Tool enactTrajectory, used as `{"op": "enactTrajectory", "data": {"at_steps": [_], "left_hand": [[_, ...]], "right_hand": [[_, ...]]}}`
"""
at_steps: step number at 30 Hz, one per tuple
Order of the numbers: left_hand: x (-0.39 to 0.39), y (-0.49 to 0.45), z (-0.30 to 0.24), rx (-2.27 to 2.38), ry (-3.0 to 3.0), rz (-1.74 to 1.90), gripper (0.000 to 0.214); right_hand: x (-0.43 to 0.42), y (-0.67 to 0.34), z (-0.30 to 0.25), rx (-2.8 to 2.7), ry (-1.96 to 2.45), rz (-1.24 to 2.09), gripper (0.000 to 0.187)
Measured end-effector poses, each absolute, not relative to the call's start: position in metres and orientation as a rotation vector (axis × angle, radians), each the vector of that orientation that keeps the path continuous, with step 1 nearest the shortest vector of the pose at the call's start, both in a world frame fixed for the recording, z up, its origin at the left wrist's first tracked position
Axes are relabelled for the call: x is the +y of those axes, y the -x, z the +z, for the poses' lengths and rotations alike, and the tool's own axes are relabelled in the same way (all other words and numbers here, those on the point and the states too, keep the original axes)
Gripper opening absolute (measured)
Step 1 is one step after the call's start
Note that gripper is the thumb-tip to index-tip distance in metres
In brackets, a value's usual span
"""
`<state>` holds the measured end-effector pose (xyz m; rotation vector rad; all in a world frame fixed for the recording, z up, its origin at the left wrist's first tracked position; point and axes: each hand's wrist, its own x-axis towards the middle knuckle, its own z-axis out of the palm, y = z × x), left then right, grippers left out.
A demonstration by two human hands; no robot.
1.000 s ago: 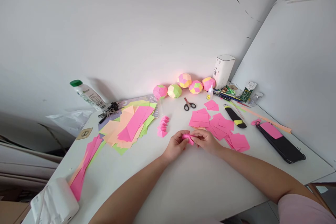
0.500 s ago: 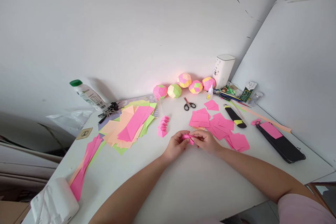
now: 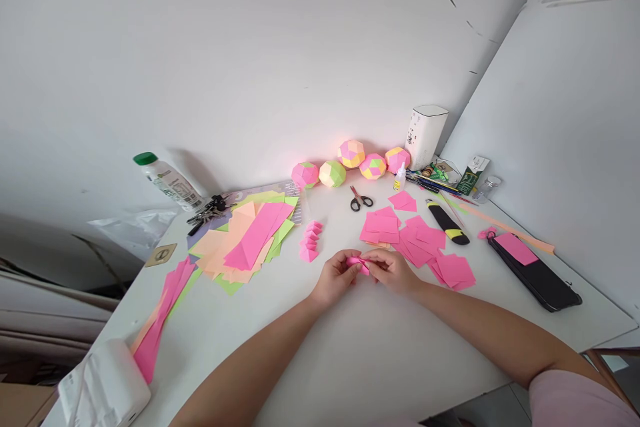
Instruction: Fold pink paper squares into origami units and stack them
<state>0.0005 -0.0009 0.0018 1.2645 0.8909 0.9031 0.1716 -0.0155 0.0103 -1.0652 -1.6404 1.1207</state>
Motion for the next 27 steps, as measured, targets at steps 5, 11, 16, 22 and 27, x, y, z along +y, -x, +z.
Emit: {"op": "enactTrajectory", "data": {"at_steps": [5, 11, 16, 22, 27], "left_hand": [[-0.0001, -0.0013, 0.0001, 0.851, -1.227, 0.937, 0.031], [-0.0004, -0.0007, 0.0, 0.832, -1.357, 0.988, 0.022], [-0.0015, 0.0003, 0.0023, 0.867, -1.362, 0.921, 0.022], [-0.0023, 0.0004, 0.004, 0.886, -1.364, 0.918, 0.024], [-0.003, 0.0005, 0.0041, 0.869, -1.368, 0.931, 0.024]], "right_hand": [[-0.0167, -0.1706, 0.0102, -1.687, 1.017, 1.101, 0.021], [-0.0167, -0.1684, 0.0069, -1.693, 1.023, 1.014, 0.018], [-0.0175, -0.1696, 0.006, -1.69, 1.055, 1.038, 0.02], [-0.0165, -0.1697, 0.0075, -1.682, 1.092, 1.056, 0.023], [-0.016, -0.1695, 0.0118, -1.719, 1.09, 1.048, 0.022]]}}
